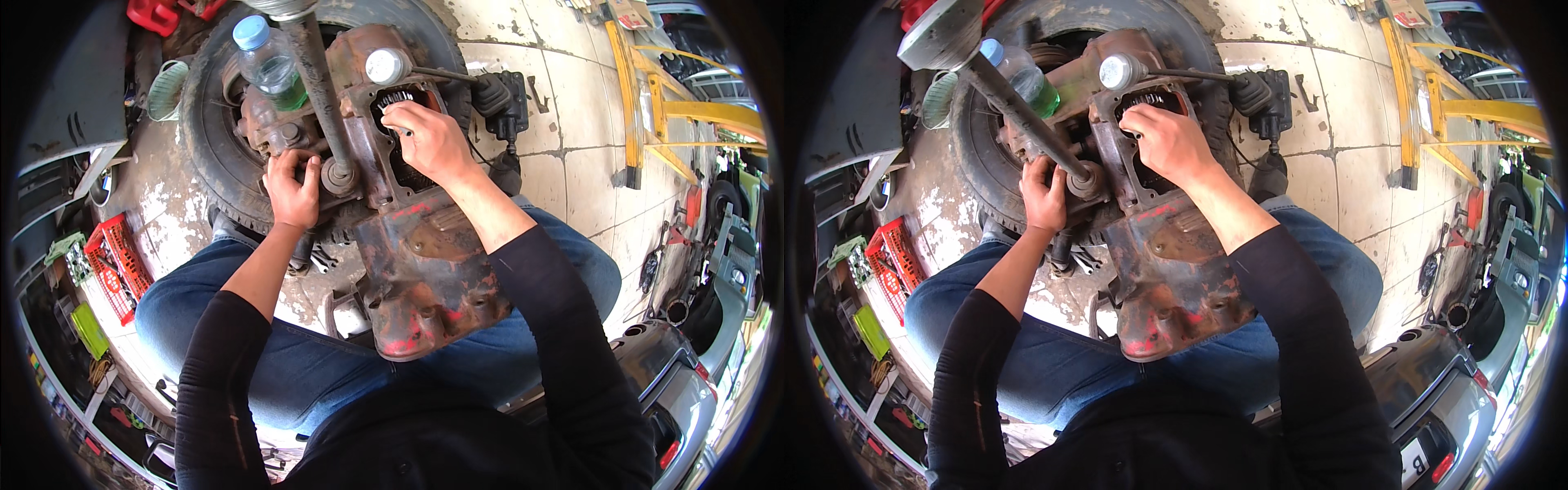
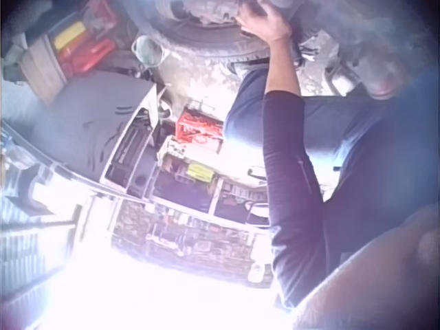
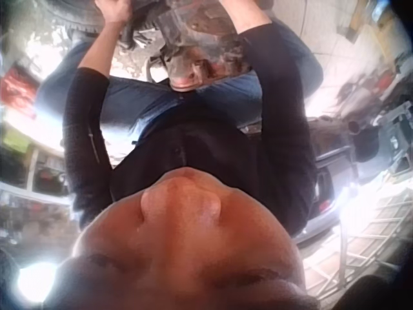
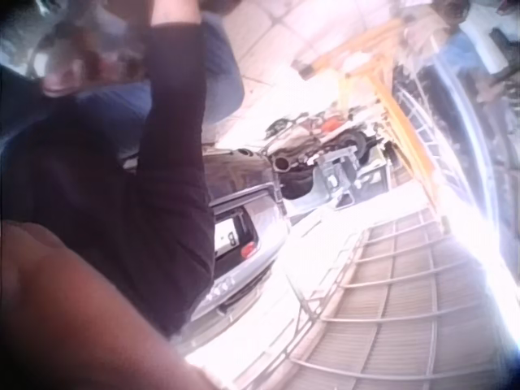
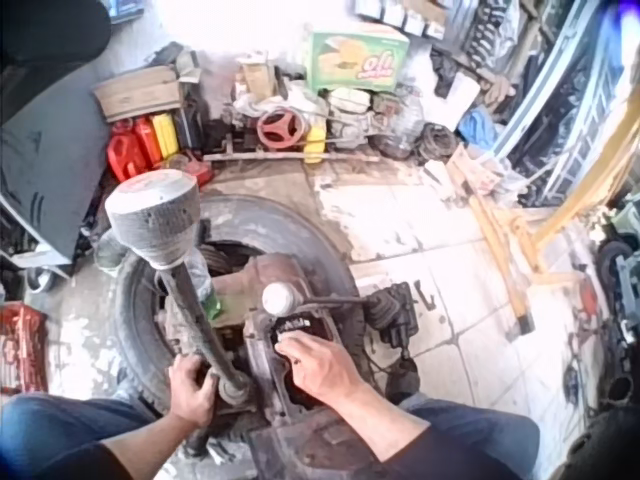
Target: The person sits on the floor and uses a small metal tool to manipulate internal gears of a mechanical assembly resting on their lap. They repeatedly probe and adjust the gears while occasionally repositioning the assembly.
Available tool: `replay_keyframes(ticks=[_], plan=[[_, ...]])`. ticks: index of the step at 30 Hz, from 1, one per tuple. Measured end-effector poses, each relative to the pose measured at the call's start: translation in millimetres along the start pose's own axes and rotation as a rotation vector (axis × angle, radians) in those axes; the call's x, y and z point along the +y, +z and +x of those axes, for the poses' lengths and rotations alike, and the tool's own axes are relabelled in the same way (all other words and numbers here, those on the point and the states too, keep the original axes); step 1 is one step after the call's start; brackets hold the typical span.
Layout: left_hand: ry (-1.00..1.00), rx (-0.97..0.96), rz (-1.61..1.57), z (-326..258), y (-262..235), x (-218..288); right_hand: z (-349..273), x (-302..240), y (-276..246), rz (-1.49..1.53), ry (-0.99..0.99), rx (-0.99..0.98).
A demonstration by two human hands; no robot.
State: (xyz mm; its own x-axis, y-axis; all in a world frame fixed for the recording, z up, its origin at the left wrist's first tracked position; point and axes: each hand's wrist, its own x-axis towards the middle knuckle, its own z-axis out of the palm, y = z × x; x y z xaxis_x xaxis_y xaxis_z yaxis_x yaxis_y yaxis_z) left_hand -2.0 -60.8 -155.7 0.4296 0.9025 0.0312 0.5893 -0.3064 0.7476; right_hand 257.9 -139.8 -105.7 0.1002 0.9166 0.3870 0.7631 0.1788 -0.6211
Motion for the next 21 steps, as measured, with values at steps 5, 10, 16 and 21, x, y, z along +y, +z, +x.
replay_keyframes(ticks=[5, 10, 16, 21], plan=[[-0.030, -0.003, 0.012, -1.5, -2.4, 3.6, 7.4, -4.6, -8.8, 0.040, 0.183, 0.015], [-0.031, -0.011, 0.019, 0.1, -2.0, 5.1, 4.6, 3.4, -4.0, 0.062, 0.126, 0.083], [-0.021, -0.002, 0.014, 0.0, -1.5, 6.2, 6.7, 2.4, -10.1, 0.058, 0.132, 0.147], [-0.034, -0.004, 0.030, -1.3, -1.9, 5.0, 15.7, -3.1, -18.5, 0.033, 0.283, 0.107]])
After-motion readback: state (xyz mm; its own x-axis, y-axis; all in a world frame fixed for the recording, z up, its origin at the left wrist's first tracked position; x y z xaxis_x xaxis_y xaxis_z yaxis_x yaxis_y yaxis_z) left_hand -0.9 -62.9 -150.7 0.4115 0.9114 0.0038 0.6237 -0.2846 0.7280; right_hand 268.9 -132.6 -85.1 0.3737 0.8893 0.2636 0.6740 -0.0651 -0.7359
